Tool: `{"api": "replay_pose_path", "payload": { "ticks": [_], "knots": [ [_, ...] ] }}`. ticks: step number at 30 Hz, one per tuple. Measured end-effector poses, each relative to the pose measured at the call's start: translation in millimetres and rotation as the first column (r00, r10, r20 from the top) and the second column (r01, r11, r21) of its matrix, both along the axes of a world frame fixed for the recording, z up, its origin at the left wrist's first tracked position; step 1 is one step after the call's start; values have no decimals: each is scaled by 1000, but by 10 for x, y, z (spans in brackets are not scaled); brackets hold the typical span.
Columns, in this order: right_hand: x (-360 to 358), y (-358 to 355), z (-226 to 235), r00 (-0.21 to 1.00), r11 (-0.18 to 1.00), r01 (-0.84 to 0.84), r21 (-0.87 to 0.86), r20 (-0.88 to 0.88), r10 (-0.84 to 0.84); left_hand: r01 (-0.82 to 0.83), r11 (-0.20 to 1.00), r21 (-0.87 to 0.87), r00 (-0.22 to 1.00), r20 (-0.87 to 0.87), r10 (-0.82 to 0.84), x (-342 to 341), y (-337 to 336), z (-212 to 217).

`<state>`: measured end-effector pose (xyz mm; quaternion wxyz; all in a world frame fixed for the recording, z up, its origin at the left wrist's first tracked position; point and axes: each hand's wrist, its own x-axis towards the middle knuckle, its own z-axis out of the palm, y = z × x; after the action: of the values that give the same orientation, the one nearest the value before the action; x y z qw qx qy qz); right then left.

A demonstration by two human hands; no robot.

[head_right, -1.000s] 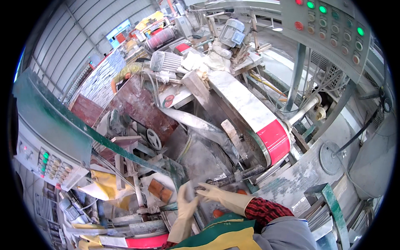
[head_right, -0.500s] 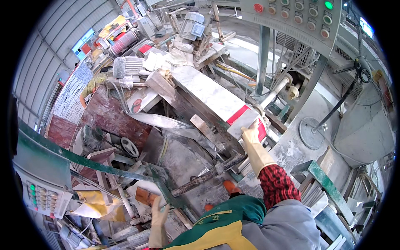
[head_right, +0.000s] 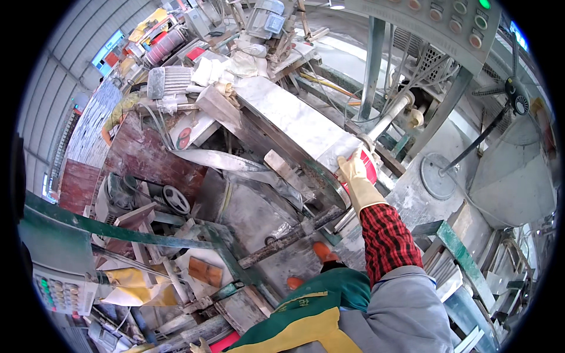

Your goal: The person stands at a large industrial machine and repeatedly places flat rectangular items onto a conveyor belt. The items move through the machine and are collected by another worker in the background. The person continues this repetitive feeding process throughout the clip.

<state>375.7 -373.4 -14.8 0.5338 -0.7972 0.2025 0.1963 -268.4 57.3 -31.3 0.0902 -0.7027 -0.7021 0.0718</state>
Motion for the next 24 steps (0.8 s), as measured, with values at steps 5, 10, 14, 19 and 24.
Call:
{"api": "replay_pose_path", "payload": {
  "ticks": [5,10,14,19,24],
  "knots": [
    [140,1,-333,987,989,137,46,77,-140,37,999,24,999,9,-37,52,-68,-45],
    [190,-44,-463,995,988,77,134,58,-86,72,995,62,997,-3,-72,-66,-112,-74],
    [145,15,-335,993,994,108,34,53,-110,102,990,101,995,-10,-101,-137,-163,-96],
    [225,-114,-226,1000,999,-27,-43,-13,27,256,943,211,966,-78,-245,-290,-190,-122],
    [283,-290,-251,981,969,-192,-153,-23,191,92,989,112,992,77,-101,-195,-205,-54]
  ]
}}
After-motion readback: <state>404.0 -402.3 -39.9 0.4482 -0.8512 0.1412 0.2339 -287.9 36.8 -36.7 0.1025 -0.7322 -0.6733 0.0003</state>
